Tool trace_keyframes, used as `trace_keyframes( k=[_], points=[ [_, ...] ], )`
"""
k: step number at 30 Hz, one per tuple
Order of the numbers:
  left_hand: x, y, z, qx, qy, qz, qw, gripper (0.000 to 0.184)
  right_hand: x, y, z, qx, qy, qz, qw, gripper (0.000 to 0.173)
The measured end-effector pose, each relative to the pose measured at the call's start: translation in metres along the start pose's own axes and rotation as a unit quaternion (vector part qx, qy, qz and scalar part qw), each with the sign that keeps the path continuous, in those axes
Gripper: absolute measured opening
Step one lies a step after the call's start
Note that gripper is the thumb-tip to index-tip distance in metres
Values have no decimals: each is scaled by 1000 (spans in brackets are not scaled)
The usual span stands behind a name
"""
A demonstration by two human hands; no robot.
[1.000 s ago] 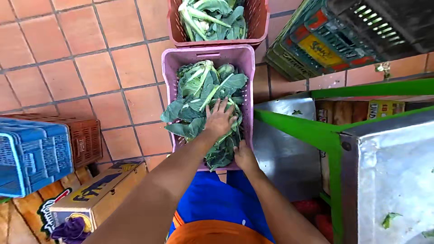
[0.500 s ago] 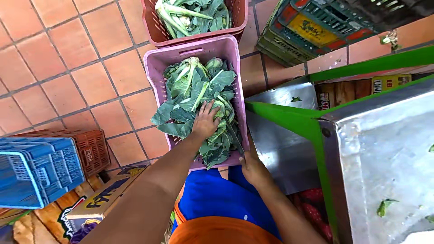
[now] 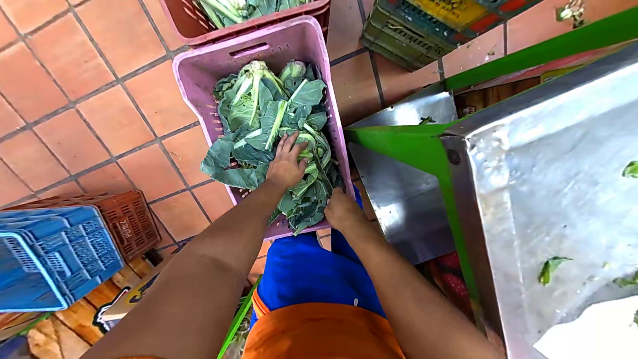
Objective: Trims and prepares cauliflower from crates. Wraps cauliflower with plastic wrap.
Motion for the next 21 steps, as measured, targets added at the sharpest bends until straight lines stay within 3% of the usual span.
trace_keyframes(
  k=[15,19,21],
  points=[
    [-2,0,-2,32,-9,-6,999,44,2,6,19,-15,45,-3,999,45],
    [-5,-5,-14,20,-16,4,1000,47,33,-43,-28,-23,22,45,998,42],
    [-15,-17,-17,-18,-57,7,998,56,45,-77,-49,-21,21,65,997,40]
  ],
)
Point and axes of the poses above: each hand's wrist, its own z-axis towards the middle knuckle, its own x-axis out of the palm, y = z × x, the point moved 9 cm from there along z, towards the middle knuckle, and after that the axes turned 6 degrees about y, right-handed, at the moved point
